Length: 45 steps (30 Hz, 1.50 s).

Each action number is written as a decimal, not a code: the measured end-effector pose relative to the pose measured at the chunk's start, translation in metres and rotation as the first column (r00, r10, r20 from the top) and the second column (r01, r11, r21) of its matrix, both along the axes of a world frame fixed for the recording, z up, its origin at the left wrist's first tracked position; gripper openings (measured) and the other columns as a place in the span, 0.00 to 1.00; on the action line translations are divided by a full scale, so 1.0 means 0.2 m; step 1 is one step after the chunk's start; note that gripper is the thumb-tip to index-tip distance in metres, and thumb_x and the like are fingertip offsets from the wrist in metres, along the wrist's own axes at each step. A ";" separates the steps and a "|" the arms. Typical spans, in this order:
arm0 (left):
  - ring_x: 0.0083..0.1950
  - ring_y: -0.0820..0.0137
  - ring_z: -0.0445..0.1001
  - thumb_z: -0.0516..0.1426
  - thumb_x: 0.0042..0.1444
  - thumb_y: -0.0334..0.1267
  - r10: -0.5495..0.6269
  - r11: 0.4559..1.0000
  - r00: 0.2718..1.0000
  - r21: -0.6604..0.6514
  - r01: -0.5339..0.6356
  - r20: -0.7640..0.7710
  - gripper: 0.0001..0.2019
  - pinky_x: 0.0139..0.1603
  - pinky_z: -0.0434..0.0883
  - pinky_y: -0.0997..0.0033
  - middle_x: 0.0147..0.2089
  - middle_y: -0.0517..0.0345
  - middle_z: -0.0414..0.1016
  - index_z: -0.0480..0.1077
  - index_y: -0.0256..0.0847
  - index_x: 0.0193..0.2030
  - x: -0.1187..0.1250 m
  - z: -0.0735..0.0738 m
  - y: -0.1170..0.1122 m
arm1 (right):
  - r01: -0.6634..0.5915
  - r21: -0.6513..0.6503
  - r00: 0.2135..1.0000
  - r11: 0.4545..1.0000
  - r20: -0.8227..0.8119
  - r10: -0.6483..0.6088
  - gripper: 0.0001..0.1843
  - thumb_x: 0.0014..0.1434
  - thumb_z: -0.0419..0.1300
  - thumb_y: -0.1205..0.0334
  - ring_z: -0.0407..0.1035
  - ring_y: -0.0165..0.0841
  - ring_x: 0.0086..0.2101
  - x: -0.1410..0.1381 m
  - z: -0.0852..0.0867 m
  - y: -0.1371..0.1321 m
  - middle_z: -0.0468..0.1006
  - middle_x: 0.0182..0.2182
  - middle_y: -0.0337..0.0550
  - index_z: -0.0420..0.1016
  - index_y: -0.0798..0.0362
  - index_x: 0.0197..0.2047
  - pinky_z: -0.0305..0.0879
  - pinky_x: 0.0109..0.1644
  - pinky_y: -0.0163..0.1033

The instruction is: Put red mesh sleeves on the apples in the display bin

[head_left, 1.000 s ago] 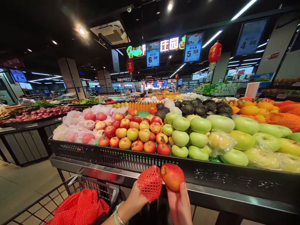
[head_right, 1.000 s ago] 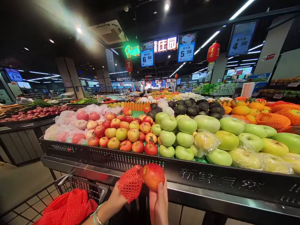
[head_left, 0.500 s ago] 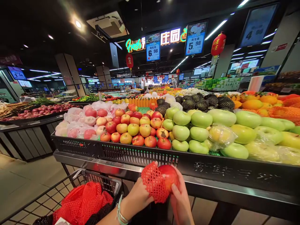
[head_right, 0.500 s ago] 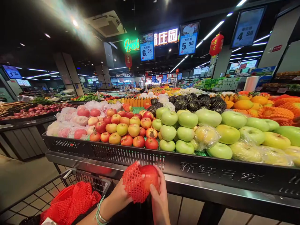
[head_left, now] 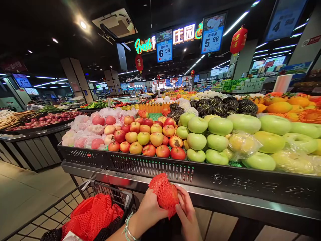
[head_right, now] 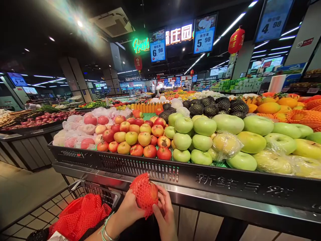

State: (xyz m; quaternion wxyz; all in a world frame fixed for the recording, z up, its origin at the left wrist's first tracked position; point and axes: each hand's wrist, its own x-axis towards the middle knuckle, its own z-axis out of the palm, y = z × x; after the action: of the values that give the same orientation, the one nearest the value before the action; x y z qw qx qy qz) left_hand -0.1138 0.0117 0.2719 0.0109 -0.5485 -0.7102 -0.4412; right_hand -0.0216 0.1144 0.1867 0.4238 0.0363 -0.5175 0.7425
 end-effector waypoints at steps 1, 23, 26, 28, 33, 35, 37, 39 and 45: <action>0.52 0.56 0.77 0.70 0.40 0.32 0.018 1.000 0.999 0.009 -0.018 -0.051 0.22 0.62 0.70 0.53 0.48 0.48 0.80 0.78 0.38 0.46 -0.01 -0.01 0.00 | 0.069 0.032 0.998 0.997 0.001 -0.069 0.20 0.63 0.63 0.56 0.72 0.34 0.53 0.00 -0.01 0.00 0.75 0.54 0.43 0.69 0.42 0.58 0.70 0.55 0.33; 0.30 0.67 0.78 0.71 0.39 0.36 0.133 0.943 0.980 0.324 -0.080 -0.146 0.12 0.36 0.77 0.70 0.30 0.60 0.80 0.77 0.40 0.31 0.01 -0.03 0.00 | 0.226 -0.204 0.973 0.953 0.094 -0.210 0.15 0.60 0.66 0.49 0.72 0.35 0.47 0.05 0.04 0.02 0.74 0.51 0.45 0.75 0.46 0.47 0.71 0.49 0.37; 0.31 0.67 0.78 0.70 0.43 0.37 0.101 0.962 0.976 0.268 -0.047 -0.194 0.10 0.39 0.77 0.69 0.31 0.60 0.80 0.77 0.41 0.32 0.00 -0.06 0.00 | -0.135 -0.462 0.985 0.876 0.031 0.169 0.29 0.59 0.62 0.38 0.70 0.41 0.53 0.03 -0.01 -0.06 0.70 0.59 0.48 0.70 0.43 0.59 0.72 0.52 0.46; 0.36 0.64 0.79 0.69 0.46 0.37 0.051 0.994 0.975 0.107 -0.029 -0.217 0.09 0.42 0.77 0.67 0.35 0.57 0.81 0.77 0.40 0.34 0.02 -0.07 0.00 | -0.243 -0.541 0.963 0.805 -0.033 0.269 0.29 0.57 0.64 0.39 0.69 0.43 0.56 0.01 -0.05 -0.11 0.73 0.57 0.48 0.73 0.45 0.56 0.70 0.56 0.49; 0.49 0.57 0.78 0.68 0.47 0.37 -0.108 0.941 0.991 -0.330 0.077 -0.078 0.19 0.51 0.76 0.61 0.49 0.46 0.79 0.76 0.37 0.48 0.09 0.05 -0.05 | -0.166 -0.505 0.979 0.847 0.020 0.203 0.24 0.58 0.61 0.38 0.75 0.45 0.47 -0.04 -0.10 -0.05 0.82 0.42 0.48 0.81 0.49 0.43 0.72 0.54 0.52; 0.56 0.56 0.75 0.67 0.49 0.37 -0.198 0.923 0.980 -0.339 0.184 -0.007 0.25 0.58 0.73 0.60 0.57 0.44 0.75 0.73 0.38 0.56 0.11 0.12 -0.11 | -0.063 -0.435 0.994 0.898 0.050 0.094 0.25 0.62 0.55 0.37 0.77 0.44 0.43 -0.03 -0.07 0.01 0.82 0.40 0.48 0.81 0.49 0.41 0.75 0.49 0.51; 0.58 0.60 0.74 0.62 0.56 0.39 -0.195 0.954 0.980 -0.223 0.199 0.043 0.23 0.57 0.73 0.63 0.59 0.46 0.74 0.71 0.41 0.59 0.11 0.16 -0.16 | 0.102 -0.404 0.993 0.909 0.094 -0.070 0.21 0.63 0.56 0.42 0.77 0.42 0.42 -0.01 -0.05 0.05 0.82 0.42 0.46 0.79 0.47 0.47 0.75 0.48 0.49; 0.63 0.59 0.69 0.60 0.59 0.45 -0.103 0.994 0.991 -0.036 0.107 0.090 0.26 0.58 0.72 0.62 0.63 0.45 0.68 0.66 0.42 0.63 0.10 0.15 -0.18 | 0.178 -0.384 0.982 0.906 0.128 -0.139 0.26 0.59 0.63 0.45 0.76 0.43 0.45 0.01 -0.05 0.07 0.80 0.48 0.46 0.72 0.45 0.57 0.75 0.49 0.48; 0.63 0.51 0.68 0.71 0.41 0.53 -0.257 0.966 0.855 0.148 0.212 0.451 0.57 0.63 0.67 0.51 0.65 0.37 0.63 0.46 0.40 0.72 0.08 -0.07 -0.05 | -0.141 -0.242 0.983 0.960 0.081 0.165 0.53 0.32 0.72 0.29 0.75 0.53 0.45 -0.05 -0.12 -0.02 0.81 0.42 0.52 0.72 0.47 0.59 0.75 0.46 0.52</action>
State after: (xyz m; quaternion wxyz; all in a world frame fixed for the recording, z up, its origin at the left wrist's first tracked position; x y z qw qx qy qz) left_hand -0.0985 0.0026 0.2586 -0.1883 -0.5075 -0.5985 -0.5905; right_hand -0.0310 0.1103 0.1635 0.3398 -0.0116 -0.4421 0.8300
